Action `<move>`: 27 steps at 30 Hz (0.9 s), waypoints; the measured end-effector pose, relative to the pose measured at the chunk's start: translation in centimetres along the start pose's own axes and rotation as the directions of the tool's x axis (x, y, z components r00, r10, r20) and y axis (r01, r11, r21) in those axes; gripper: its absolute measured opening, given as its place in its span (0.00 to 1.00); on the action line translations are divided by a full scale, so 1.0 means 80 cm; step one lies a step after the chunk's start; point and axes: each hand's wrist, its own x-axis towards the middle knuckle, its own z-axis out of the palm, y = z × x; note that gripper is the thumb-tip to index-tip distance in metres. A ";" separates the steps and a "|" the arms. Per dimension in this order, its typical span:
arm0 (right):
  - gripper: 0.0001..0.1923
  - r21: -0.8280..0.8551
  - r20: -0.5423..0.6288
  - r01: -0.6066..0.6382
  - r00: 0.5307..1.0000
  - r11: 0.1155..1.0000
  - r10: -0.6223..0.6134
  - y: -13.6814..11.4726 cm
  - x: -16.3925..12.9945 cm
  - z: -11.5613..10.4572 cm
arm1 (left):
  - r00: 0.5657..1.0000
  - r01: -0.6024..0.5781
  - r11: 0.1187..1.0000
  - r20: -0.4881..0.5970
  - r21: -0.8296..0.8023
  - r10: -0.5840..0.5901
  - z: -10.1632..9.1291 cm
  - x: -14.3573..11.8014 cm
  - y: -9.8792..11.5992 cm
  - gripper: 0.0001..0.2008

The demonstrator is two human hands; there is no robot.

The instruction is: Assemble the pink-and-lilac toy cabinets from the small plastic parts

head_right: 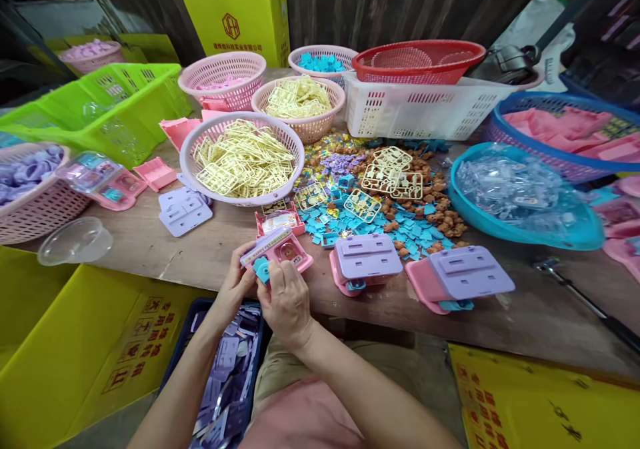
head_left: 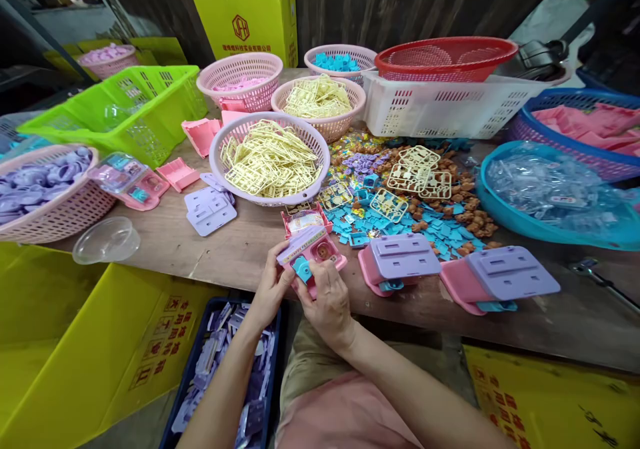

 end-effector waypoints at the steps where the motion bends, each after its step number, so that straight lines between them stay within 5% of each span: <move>1: 0.12 0.002 -0.001 0.012 1.000 1.000 -0.012 0.001 0.001 -0.001 | 1.000 -0.003 1.000 -0.001 0.005 0.003 0.000 0.001 0.000 0.23; 17: 0.08 0.093 0.064 0.014 0.998 0.996 -0.021 0.010 0.004 -0.008 | 0.998 -0.004 1.000 -0.060 0.003 0.004 0.007 0.002 -0.004 0.23; 27: 0.04 0.210 -0.094 0.048 0.995 0.977 -0.029 0.016 0.003 -0.004 | 0.999 0.006 1.000 -0.037 0.020 -0.005 0.006 0.003 -0.003 0.23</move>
